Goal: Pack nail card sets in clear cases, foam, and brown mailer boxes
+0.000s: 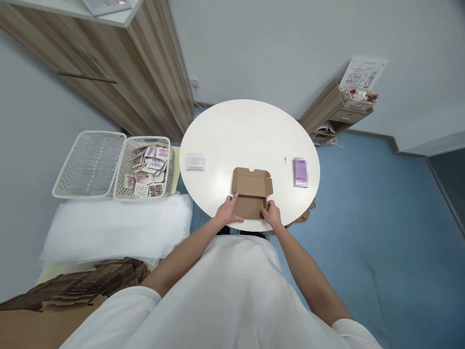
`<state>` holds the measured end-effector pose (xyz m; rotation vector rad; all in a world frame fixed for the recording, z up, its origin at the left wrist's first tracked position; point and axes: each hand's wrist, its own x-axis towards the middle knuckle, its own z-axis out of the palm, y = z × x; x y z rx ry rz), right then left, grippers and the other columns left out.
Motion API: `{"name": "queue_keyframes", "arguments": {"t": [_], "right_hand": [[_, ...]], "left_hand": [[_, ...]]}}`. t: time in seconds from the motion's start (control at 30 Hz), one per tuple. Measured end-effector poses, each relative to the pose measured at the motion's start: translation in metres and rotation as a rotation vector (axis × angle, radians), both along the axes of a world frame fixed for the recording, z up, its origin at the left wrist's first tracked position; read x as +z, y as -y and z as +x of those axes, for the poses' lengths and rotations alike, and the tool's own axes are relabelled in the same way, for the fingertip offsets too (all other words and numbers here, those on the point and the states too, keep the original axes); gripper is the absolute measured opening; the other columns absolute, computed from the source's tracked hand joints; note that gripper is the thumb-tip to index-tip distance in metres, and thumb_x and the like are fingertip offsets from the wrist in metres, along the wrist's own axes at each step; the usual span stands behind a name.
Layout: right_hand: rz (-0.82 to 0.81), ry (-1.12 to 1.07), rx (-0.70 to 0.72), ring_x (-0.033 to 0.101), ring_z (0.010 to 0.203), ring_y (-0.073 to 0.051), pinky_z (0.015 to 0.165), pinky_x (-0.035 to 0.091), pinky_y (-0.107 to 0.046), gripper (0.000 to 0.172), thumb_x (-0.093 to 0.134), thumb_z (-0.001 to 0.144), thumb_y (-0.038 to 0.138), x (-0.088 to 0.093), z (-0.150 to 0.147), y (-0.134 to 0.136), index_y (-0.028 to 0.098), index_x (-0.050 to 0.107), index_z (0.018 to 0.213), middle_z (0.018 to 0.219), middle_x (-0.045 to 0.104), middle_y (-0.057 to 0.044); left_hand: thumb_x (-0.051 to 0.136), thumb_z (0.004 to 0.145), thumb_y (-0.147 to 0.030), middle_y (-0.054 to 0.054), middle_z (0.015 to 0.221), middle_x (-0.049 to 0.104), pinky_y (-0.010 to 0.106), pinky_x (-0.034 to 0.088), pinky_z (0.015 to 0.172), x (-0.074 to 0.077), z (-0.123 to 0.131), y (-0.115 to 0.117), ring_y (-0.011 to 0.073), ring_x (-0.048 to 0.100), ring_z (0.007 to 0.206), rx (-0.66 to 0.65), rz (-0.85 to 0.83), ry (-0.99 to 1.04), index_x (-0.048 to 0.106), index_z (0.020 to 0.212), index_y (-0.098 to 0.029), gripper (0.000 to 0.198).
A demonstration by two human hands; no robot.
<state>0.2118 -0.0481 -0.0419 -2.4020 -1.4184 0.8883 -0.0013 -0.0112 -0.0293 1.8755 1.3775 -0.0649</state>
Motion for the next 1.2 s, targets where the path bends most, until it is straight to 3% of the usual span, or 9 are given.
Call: {"name": "queue_keyframes", "arguments": {"t": [0.2,0.37,0.47,0.6,0.7,0.87,1.2], "right_hand": [[0.031,-0.106,-0.080,0.050,0.063,-0.015,0.058,0.036,-0.025,0.016,0.046,0.069,0.026,0.005,0.012,-0.007,0.021,0.046,0.084,0.065,0.053,0.003],[0.082,-0.257,-0.161,0.054,0.076,-0.018,0.069,0.041,-0.029,0.043,0.051,0.068,0.044,0.007,0.027,-0.007,0.020,0.049,0.104,0.083,0.058,-0.002],[0.115,-0.368,-0.162,0.055,0.080,-0.019,0.071,0.042,-0.031,0.051,0.051,0.069,0.047,0.006,0.033,-0.006,0.020,0.048,0.111,0.089,0.058,-0.004],[0.148,-0.516,-0.183,0.054,0.066,-0.015,0.066,0.045,-0.031,0.049,0.048,0.071,0.043,0.004,0.040,-0.015,0.019,0.048,0.114,0.097,0.058,-0.006],[0.149,-0.629,-0.195,0.052,0.057,-0.011,0.064,0.046,-0.031,0.046,0.046,0.072,0.037,0.002,0.049,-0.026,0.019,0.048,0.114,0.104,0.056,-0.006],[0.190,-0.706,-0.166,0.052,0.058,-0.011,0.066,0.046,-0.032,0.046,0.048,0.069,0.032,-0.005,0.066,-0.041,0.018,0.050,0.112,0.109,0.054,-0.008],[0.174,-0.706,-0.087,0.051,0.061,-0.011,0.063,0.046,-0.030,0.047,0.048,0.070,0.033,-0.016,0.078,-0.041,0.018,0.047,0.114,0.111,0.054,-0.008]], "left_hand": [[0.068,0.055,-0.053,0.010,0.121,0.037,0.031,0.044,0.072,0.002,0.013,-0.005,0.0272,0.051,0.102,0.044,0.002,0.025,-0.008,0.137,-0.030,0.114],[0.068,0.058,-0.049,0.012,0.126,0.037,0.037,0.043,0.084,-0.001,0.025,0.000,0.0282,0.044,0.112,0.204,0.014,0.229,-0.006,0.138,-0.024,0.112],[0.064,0.065,-0.041,0.013,0.129,0.037,0.037,0.043,0.088,-0.007,0.031,0.005,0.0245,0.044,0.112,0.362,-0.032,0.363,0.010,0.137,-0.020,0.093],[0.058,0.069,-0.026,0.011,0.130,0.039,0.036,0.042,0.092,-0.014,0.042,0.000,0.0214,0.043,0.115,0.484,-0.067,0.459,0.028,0.130,-0.020,0.068],[0.053,0.069,-0.018,0.009,0.131,0.039,0.033,0.040,0.096,-0.016,0.052,-0.010,0.0191,0.040,0.119,0.516,-0.075,0.498,0.027,0.130,-0.019,0.067],[0.048,0.067,-0.013,0.008,0.134,0.038,0.034,0.038,0.098,-0.013,0.065,-0.024,0.0190,0.037,0.122,0.529,-0.090,0.478,0.024,0.132,-0.020,0.071],[0.050,0.066,-0.014,0.007,0.139,0.031,0.039,0.034,0.100,-0.013,0.072,-0.025,0.0222,0.033,0.126,0.538,-0.092,0.451,0.018,0.136,-0.024,0.078]]}}
